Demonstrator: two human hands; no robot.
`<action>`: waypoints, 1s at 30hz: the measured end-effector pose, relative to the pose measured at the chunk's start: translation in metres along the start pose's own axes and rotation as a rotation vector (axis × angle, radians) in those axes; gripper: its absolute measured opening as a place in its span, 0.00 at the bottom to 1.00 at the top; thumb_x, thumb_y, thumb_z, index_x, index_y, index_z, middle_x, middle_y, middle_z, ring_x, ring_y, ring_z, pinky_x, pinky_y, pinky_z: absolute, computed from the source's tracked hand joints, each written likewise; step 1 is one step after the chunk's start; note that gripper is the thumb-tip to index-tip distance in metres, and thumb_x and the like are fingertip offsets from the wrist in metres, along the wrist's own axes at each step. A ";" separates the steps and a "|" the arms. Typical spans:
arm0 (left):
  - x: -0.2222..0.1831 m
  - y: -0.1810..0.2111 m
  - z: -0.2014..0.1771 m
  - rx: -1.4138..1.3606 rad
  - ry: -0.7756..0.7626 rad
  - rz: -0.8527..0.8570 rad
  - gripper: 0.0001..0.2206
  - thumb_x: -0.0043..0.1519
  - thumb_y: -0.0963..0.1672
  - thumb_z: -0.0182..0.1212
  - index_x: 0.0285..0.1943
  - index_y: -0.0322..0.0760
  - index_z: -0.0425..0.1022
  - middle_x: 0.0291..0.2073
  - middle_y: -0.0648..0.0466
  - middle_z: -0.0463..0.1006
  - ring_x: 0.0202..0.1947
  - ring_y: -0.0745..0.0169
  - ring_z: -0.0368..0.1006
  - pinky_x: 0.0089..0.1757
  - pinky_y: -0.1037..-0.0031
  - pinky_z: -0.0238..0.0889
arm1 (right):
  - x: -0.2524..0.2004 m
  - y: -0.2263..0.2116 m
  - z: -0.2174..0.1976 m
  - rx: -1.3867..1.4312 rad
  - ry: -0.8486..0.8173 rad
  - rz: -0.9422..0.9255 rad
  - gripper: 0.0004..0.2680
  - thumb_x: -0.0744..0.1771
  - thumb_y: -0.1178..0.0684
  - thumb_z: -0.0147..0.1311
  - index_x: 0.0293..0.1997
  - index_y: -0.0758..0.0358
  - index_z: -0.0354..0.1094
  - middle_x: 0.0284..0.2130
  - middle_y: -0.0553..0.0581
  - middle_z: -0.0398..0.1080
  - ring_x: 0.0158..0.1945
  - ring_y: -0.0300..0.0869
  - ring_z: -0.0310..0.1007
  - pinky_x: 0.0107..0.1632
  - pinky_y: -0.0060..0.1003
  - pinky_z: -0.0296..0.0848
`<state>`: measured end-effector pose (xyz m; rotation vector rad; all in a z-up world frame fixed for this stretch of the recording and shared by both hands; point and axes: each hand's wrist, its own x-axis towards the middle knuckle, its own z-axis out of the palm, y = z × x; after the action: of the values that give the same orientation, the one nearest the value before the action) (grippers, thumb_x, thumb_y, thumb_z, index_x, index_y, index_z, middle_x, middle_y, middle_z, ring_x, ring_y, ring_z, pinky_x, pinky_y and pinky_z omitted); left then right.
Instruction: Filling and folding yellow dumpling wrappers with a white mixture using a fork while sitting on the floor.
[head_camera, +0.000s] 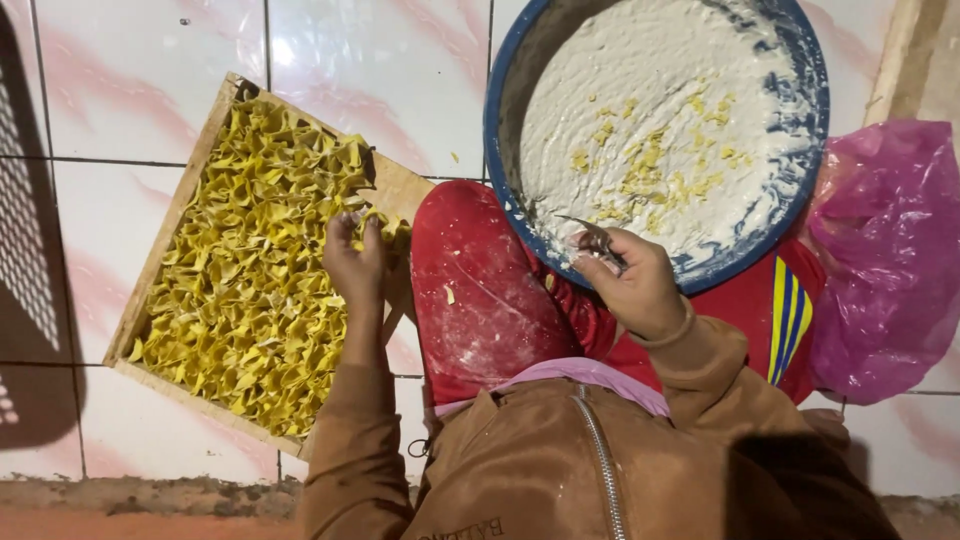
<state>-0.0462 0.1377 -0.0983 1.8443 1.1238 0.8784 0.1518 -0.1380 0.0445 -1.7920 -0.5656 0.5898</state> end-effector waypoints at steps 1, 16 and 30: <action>0.002 -0.013 0.004 0.001 0.000 -0.003 0.08 0.60 0.36 0.68 0.44 0.28 0.73 0.37 0.37 0.80 0.48 0.36 0.78 0.51 0.52 0.66 | 0.000 -0.001 0.000 -0.001 -0.002 0.002 0.04 0.65 0.61 0.63 0.41 0.65 0.78 0.23 0.51 0.72 0.26 0.29 0.60 0.29 0.24 0.62; -0.006 -0.067 0.026 0.704 -0.109 0.249 0.10 0.54 0.45 0.73 0.33 0.45 0.72 0.29 0.57 0.78 0.54 0.54 0.77 0.65 0.45 0.44 | 0.005 0.014 -0.010 -0.081 0.005 0.057 0.05 0.66 0.61 0.61 0.44 0.66 0.78 0.30 0.57 0.78 0.34 0.31 0.66 0.39 0.32 0.72; -0.073 0.096 0.006 0.057 -0.440 0.564 0.09 0.59 0.40 0.66 0.48 0.39 0.81 0.50 0.46 0.79 0.49 0.42 0.77 0.47 0.57 0.69 | -0.016 0.090 -0.063 -0.797 -0.083 0.037 0.09 0.69 0.59 0.51 0.49 0.60 0.78 0.37 0.62 0.74 0.42 0.57 0.77 0.43 0.47 0.77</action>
<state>-0.0326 0.0412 -0.0280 2.3032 0.3600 0.6850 0.1877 -0.2181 -0.0228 -2.5328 -0.9102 0.4959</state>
